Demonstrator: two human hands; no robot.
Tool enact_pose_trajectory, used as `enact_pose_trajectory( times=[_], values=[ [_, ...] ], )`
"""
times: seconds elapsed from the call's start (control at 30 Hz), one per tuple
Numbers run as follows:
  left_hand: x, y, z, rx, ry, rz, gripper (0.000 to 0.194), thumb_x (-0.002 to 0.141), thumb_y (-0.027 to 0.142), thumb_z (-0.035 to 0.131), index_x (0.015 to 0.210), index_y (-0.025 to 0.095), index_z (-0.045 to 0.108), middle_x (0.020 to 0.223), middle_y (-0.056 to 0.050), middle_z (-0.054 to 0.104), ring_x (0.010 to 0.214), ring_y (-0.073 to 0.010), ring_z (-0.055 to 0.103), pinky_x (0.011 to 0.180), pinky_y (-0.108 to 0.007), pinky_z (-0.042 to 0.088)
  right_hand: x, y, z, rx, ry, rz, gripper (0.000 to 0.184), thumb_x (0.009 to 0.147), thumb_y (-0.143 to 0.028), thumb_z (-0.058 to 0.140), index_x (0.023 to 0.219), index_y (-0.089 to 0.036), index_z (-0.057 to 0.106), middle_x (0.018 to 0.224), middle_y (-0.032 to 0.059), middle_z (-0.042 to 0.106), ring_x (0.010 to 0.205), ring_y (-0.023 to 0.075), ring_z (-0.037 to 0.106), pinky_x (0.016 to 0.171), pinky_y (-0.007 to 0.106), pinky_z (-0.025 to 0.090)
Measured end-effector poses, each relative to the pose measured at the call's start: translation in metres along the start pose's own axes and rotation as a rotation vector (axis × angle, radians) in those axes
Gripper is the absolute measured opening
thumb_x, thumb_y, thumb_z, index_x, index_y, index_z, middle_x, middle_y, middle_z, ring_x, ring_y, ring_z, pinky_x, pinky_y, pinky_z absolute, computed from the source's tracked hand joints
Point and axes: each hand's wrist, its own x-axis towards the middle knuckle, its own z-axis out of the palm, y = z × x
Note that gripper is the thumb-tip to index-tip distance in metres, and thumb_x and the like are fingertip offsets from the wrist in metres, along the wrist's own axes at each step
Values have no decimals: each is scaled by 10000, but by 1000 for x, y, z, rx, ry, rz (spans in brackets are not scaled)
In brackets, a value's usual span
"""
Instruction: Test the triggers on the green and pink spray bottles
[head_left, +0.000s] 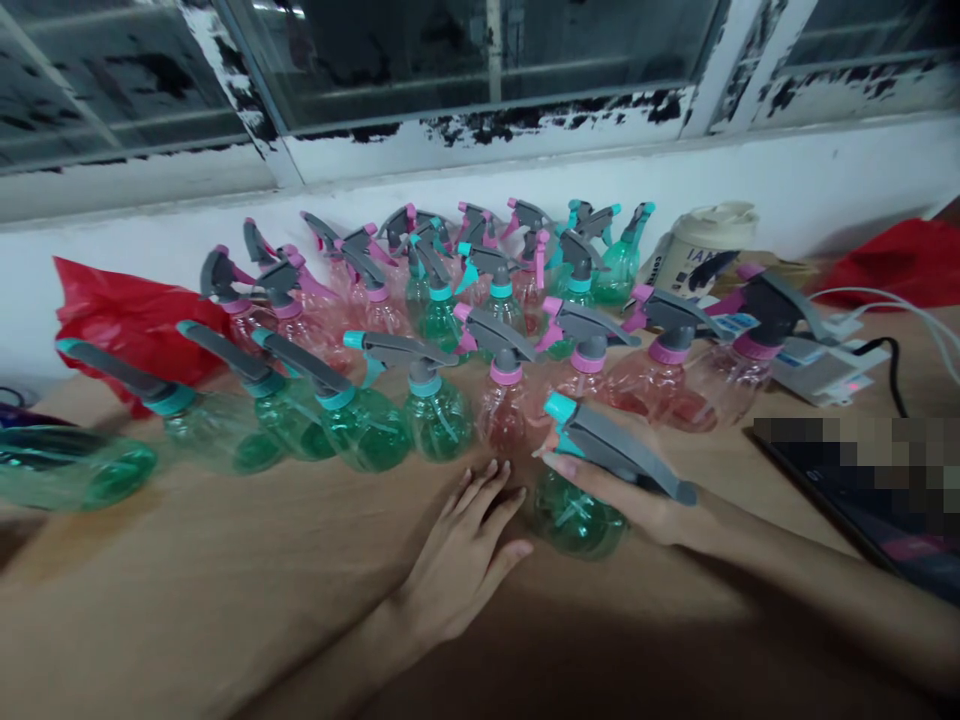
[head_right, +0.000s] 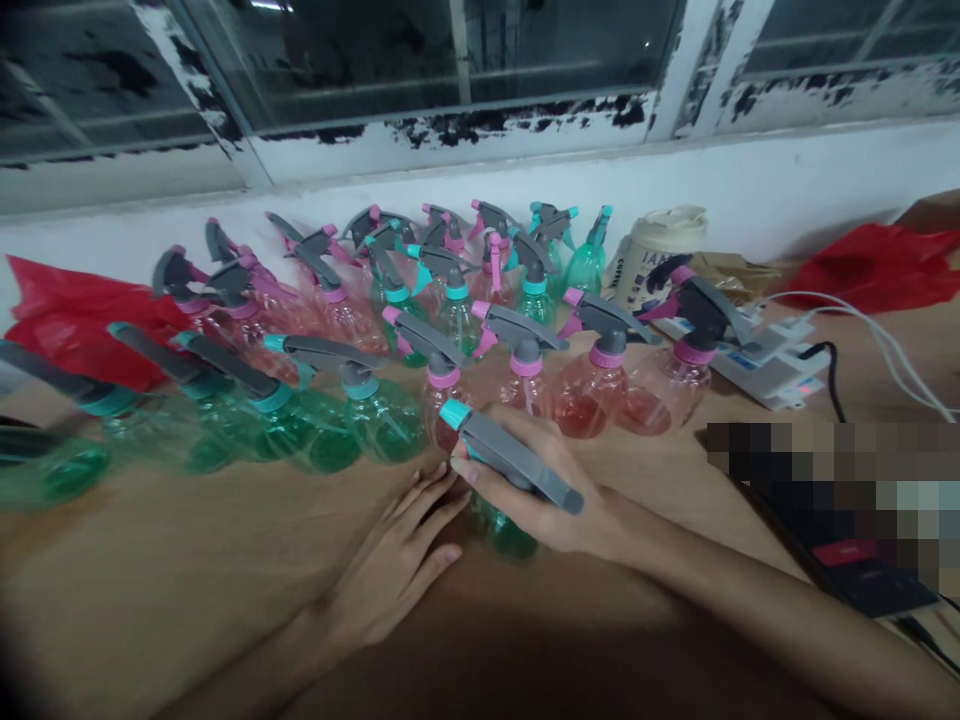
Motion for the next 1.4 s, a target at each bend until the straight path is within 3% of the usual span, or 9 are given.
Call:
enact_pose_trajectory(
  times=[0.27,0.7,1.03,1.27,1.4],
  values=[
    [0,1,0,-5,20,9,451,999,399,328,1376,158,386,1477,-117,333,1373,-248,263,1082,-512,293,1,3,2,53,-12,40,264,811,-268,608,1073,-232,612,1004,42,670,879,181,635,805,334,511],
    [-2,0,-6,-81,8,31,543,964,492,373,1398,166,359,1495,-116,293,1390,-248,209,1096,-488,271,0,3,1,-8,-12,3,236,807,-216,613,1042,-227,593,965,10,669,835,154,631,761,284,516],
    [-1,-2,-3,-71,-23,58,693,872,599,487,1407,180,351,1519,-128,215,1395,-307,154,1088,-528,263,-1,9,1,10,-58,59,263,836,-271,590,1098,-244,599,914,15,669,793,164,635,720,306,518],
    [-1,1,3,0,25,53,672,871,550,521,1401,169,356,1501,-124,272,1397,-294,160,1098,-506,260,1,2,-2,58,-82,36,209,849,-217,585,1054,-256,600,1025,7,640,956,160,613,891,315,475],
    [-2,2,4,25,0,52,647,877,529,522,1392,165,372,1500,-121,277,1395,-288,175,1108,-488,247,1,0,-3,48,-60,19,153,841,-205,593,987,-250,600,907,-13,642,855,139,629,763,265,508]
  ],
)
